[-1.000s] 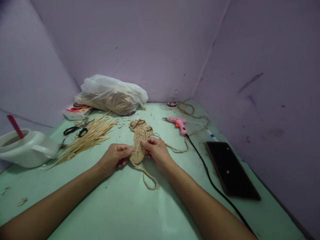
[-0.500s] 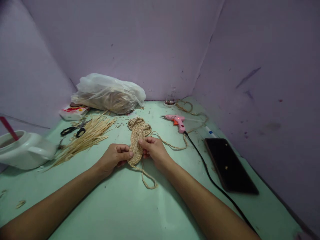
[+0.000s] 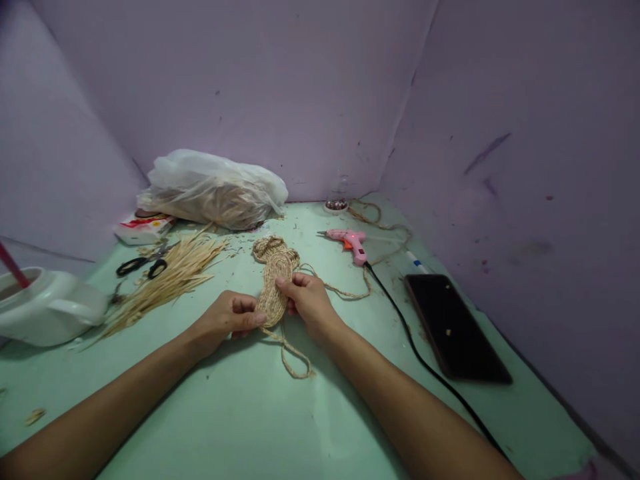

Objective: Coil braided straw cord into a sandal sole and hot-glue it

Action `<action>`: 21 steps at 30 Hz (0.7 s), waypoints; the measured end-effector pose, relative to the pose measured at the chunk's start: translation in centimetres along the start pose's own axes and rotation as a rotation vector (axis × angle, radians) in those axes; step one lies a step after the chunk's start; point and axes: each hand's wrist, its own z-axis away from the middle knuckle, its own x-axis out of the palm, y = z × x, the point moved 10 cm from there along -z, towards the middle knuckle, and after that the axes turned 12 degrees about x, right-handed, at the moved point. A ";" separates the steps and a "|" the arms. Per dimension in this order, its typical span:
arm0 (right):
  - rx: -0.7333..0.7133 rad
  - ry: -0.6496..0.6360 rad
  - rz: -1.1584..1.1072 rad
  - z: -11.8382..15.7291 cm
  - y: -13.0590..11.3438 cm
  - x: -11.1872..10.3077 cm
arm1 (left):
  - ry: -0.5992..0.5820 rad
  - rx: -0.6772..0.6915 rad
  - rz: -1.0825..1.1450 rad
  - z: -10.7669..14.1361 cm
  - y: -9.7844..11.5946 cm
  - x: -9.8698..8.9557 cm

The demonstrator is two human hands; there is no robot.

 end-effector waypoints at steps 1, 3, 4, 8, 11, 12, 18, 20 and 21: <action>-0.003 -0.004 0.003 0.0 0.0 0.1 | 0.008 -0.008 0.002 0.0 -0.1 0.0; -0.009 -0.011 0.010 0.1 -0.1 0.2 | 0.046 -0.022 0.012 0.1 -0.3 -0.3; -0.012 -0.014 0.014 0.1 -0.1 0.2 | 0.069 -0.026 0.020 0.1 -0.4 -0.4; -0.017 -0.036 0.027 0.2 -0.2 0.5 | 0.149 -0.024 0.047 0.0 -0.8 -0.9; -0.019 -0.057 0.049 0.3 -0.3 0.8 | 0.223 -0.039 0.056 0.1 -1.3 -1.5; -0.014 -0.064 0.063 0.3 -0.3 0.9 | 0.248 -0.043 0.058 0.1 -1.4 -1.7; 0.030 -0.128 0.128 0.4 0.0 1.5 | 0.274 -0.023 0.061 0.6 -1.0 -2.2; 0.049 -0.167 0.140 0.5 0.2 1.9 | 0.334 -0.014 0.122 0.8 -0.8 -3.1; 0.065 -0.195 0.150 0.7 0.4 2.1 | 0.378 -0.009 0.171 0.9 -0.8 -3.7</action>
